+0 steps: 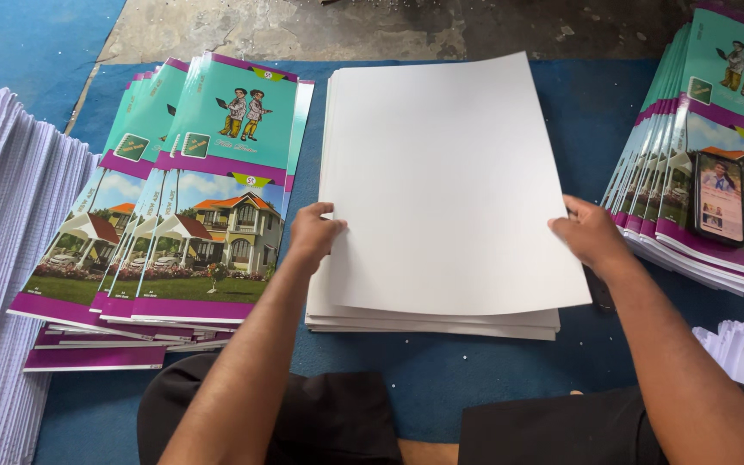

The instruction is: The person inserts a printed cover sheet into a stack of blank pages, folds the cover over the spine, and presses the fold with a wooden block to crease it. This process is repeated for multiple notebooks.

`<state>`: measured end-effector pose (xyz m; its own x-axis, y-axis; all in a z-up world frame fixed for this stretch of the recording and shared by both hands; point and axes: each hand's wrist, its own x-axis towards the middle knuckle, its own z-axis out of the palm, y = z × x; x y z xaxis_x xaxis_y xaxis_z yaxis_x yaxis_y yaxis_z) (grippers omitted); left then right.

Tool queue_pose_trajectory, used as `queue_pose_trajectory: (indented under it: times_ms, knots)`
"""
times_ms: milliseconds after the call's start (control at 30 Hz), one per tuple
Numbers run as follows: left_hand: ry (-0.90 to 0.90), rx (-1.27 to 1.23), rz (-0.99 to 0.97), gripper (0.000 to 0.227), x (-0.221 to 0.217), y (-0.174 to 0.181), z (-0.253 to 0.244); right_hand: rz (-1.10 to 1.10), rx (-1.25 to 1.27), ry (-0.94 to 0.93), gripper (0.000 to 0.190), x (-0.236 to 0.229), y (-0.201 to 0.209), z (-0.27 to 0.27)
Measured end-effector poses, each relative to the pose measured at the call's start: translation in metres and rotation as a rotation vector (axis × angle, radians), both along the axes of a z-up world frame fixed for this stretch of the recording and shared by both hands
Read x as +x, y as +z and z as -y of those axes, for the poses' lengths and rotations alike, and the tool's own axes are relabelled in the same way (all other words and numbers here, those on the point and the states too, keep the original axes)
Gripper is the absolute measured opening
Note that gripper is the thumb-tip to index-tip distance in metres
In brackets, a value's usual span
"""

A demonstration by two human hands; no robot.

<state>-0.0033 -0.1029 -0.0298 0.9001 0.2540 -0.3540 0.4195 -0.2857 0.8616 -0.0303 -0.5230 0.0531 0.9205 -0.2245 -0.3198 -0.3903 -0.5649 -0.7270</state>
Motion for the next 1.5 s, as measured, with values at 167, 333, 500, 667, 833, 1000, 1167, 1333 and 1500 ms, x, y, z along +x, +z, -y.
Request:
queue_pose_trajectory:
  times_ms: [167,333,500,667,833,1000,1167,1333,1500]
  knots:
    - [-0.006,0.081,0.051,0.055,-0.005,-0.001,0.025,0.176,0.099,0.072,0.053,0.013,0.016,0.018]
    - [-0.049,0.113,0.05,0.054,-0.008,0.001,0.049,0.226,0.263,0.099,0.06,0.008,0.032,0.013]
    - [-0.072,0.181,0.069,0.055,-0.007,0.004,0.064,0.266,0.16,0.167,0.068,0.002,0.045,-0.006]
    - [-0.076,0.363,0.195,0.053,-0.008,0.005,0.074,0.326,-0.145,0.29,0.074,0.002,0.037,-0.03]
    - [-0.192,0.495,0.128,0.024,-0.009,0.015,0.078,0.362,-0.31,0.42,0.071,0.001,0.026,-0.055]
    - [-0.211,0.59,0.083,0.012,-0.011,0.029,0.084,0.41,-0.61,0.566,0.064,0.003,0.014,-0.09]
    - [-0.274,0.763,-0.023,0.012,-0.004,0.035,0.09,0.433,-0.67,0.647,0.062,0.006,0.008,-0.123]
    - [-0.277,0.608,0.167,0.028,0.003,0.021,0.081,0.466,-0.73,0.681,0.058,0.008,0.002,-0.147]
    - [-0.17,0.269,0.12,0.027,0.02,-0.002,0.072,0.514,-0.774,0.728,0.058,0.008,-0.013,-0.157]
